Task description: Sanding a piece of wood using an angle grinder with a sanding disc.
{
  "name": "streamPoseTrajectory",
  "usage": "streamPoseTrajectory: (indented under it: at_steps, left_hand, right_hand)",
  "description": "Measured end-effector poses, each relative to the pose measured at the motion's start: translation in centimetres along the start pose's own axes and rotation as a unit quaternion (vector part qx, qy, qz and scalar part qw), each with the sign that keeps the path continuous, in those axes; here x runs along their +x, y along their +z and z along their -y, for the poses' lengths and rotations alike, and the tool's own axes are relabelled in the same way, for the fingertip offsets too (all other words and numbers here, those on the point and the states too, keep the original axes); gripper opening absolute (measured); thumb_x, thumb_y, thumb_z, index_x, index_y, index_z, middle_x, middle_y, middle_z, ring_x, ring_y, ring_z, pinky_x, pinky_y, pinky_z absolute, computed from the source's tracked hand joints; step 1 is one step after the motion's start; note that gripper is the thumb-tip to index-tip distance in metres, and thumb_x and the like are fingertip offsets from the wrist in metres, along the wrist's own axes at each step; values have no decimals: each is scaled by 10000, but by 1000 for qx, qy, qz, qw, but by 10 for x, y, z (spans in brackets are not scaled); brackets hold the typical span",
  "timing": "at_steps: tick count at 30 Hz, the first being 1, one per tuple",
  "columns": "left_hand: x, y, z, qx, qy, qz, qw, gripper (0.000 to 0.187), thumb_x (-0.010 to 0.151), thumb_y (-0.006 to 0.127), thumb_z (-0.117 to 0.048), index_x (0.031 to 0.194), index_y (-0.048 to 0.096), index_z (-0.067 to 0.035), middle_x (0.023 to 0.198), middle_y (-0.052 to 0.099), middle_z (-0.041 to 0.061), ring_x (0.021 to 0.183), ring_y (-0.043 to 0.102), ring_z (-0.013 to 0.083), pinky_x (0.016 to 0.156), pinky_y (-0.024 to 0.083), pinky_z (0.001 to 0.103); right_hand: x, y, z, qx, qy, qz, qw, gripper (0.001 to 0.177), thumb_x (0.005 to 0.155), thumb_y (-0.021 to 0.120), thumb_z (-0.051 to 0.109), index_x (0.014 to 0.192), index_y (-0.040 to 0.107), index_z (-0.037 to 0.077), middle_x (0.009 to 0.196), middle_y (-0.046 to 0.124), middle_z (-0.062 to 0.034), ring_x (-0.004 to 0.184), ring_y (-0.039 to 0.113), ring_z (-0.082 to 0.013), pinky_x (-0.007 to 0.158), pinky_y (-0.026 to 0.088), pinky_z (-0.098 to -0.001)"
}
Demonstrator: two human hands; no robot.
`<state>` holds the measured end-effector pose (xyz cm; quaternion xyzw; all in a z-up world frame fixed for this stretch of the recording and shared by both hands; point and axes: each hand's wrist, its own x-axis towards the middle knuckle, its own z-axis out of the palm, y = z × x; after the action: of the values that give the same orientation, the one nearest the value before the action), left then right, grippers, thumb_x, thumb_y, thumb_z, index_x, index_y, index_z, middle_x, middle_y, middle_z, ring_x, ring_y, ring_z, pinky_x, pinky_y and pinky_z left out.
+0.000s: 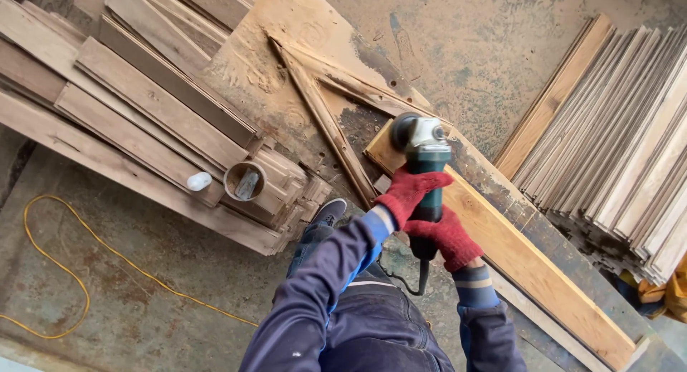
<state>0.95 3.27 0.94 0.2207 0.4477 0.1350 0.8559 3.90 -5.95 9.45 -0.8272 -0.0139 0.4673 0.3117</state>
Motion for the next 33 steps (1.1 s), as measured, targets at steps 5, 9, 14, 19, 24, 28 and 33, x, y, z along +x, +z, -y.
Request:
streamPoseTrajectory:
  at_steps: [5, 9, 14, 19, 24, 28, 33]
  left_hand:
    - [4, 1, 35, 25, -29, 3, 999, 604, 516, 1016, -297, 1050, 772, -158, 773, 735, 50, 725, 735, 176, 678, 612, 312]
    - [-26, -20, 28, -3, -37, -25, 999, 508, 593, 1025, -221, 1016, 801, -54, 761, 754, 146, 707, 768, 272, 663, 649, 386]
    - [-20, -12, 18, 52, -87, -59, 993, 857, 646, 919, -407, 1369, 611, -65, 1171, 724, 105, 1150, 677, 244, 1025, 533, 368]
    - [12, -5, 5, 31, -46, -58, 997, 686, 519, 1020, -326, 1133, 763, -155, 900, 761, 79, 906, 731, 224, 833, 596, 420]
    - [-17, -6, 2, 20, -72, -23, 997, 622, 550, 1009, -327, 1081, 742, -142, 788, 720, 49, 775, 706, 183, 758, 596, 349]
    - [-20, -13, 8, 33, -88, -45, 995, 684, 521, 1020, -322, 1106, 736, -107, 820, 725, 76, 836, 734, 190, 812, 595, 345]
    - [-6, 8, -21, 34, -40, -23, 998, 640, 549, 975, -321, 1066, 729, -36, 770, 686, 87, 805, 696, 181, 808, 569, 348]
  right_hand:
    - [-16, -11, 2, -8, 21, 2, 1000, 342, 576, 910, 44, 837, 698, -16, 603, 644, -192, 546, 678, -306, 490, 556, -389]
    - [-11, -10, -14, -108, 55, 39, 992, 545, 497, 1018, 139, 968, 747, 92, 773, 698, -120, 750, 685, -248, 681, 548, -348]
    - [-4, -8, 5, -113, 39, 55, 991, 546, 507, 1012, 129, 977, 736, 93, 792, 698, -100, 783, 670, -233, 716, 540, -338]
    - [3, -7, 24, -69, 9, 38, 997, 473, 519, 996, 126, 890, 712, 55, 694, 657, -137, 655, 648, -249, 616, 516, -330]
    - [-9, -10, 7, -74, 26, 46, 996, 411, 526, 972, 68, 853, 725, 36, 668, 681, -146, 636, 669, -257, 601, 533, -332]
    - [-9, -13, 9, -95, 18, 60, 994, 486, 488, 1011, 86, 899, 755, 51, 725, 722, -159, 697, 689, -257, 668, 551, -359]
    - [9, -14, 12, -42, -6, 41, 998, 388, 556, 936, 49, 858, 696, 8, 631, 655, -154, 550, 663, -260, 534, 539, -336]
